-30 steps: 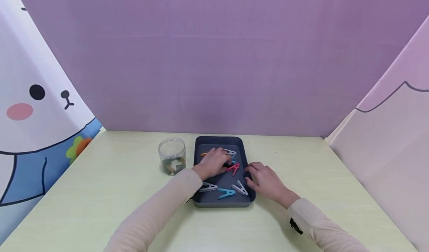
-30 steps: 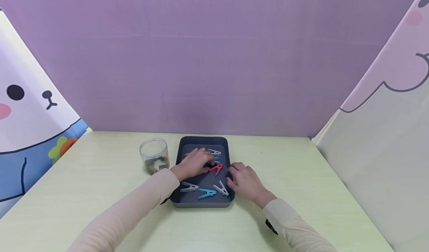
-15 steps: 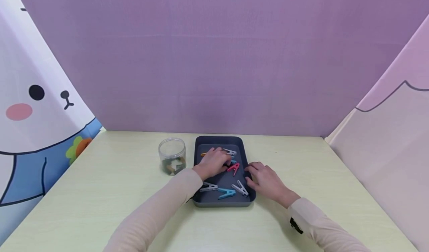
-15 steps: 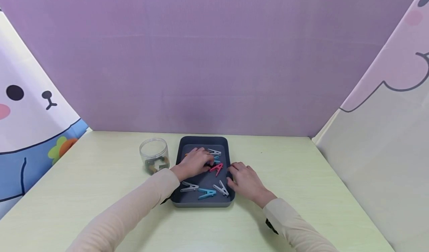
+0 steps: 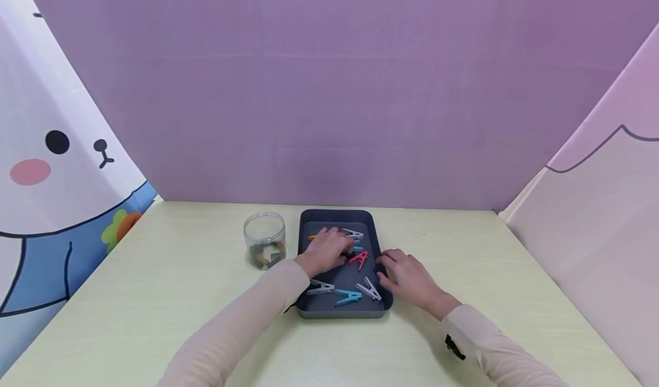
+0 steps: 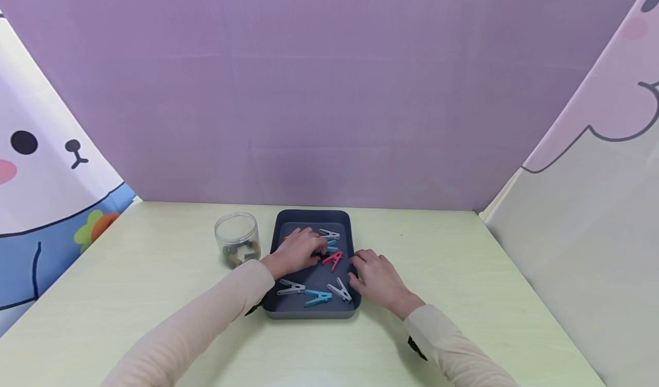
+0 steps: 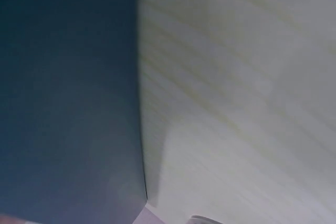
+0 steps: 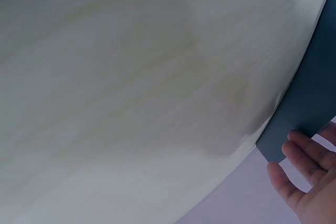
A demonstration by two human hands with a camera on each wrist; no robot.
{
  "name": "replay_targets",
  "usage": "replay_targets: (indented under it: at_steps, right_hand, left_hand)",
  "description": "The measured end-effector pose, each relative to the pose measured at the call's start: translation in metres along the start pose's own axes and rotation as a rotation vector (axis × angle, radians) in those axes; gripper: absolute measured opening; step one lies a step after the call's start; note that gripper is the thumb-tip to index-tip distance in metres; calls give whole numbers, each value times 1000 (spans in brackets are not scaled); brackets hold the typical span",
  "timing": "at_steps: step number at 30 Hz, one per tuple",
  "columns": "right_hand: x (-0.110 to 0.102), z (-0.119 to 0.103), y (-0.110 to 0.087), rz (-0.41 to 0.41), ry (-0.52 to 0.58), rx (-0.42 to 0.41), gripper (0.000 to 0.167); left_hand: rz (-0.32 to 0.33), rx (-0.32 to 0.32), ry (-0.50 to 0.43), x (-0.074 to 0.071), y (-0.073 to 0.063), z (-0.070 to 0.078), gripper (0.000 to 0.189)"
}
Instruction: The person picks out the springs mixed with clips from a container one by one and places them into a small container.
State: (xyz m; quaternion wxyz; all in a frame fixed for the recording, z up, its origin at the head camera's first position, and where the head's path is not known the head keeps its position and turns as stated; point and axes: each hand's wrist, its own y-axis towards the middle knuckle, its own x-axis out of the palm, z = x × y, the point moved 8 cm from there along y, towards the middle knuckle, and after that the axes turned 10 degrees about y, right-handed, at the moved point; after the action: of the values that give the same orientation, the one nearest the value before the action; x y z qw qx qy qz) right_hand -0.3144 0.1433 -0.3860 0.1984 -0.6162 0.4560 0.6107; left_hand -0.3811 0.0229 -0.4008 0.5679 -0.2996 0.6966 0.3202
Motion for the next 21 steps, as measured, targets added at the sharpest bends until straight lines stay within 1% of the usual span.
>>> replay_targets:
  at_steps: [6, 10, 17, 21]
  right_hand:
    - [-1, -1, 0, -3, -3, 1, 29]
    - [-2, -1, 0, 0, 7, 0, 28]
    - [-1, 0, -1, -7, 15, 6, 29]
    - [-1, 1, -1, -16, 20, 17, 29]
  left_hand:
    - [4, -2, -1, -3, -4, 0, 16]
    - [24, -3, -14, -7, -7, -3, 18]
    - [86, 9, -36, -16, -13, -9, 18]
    - [121, 13, -54, -25, -19, -13, 19]
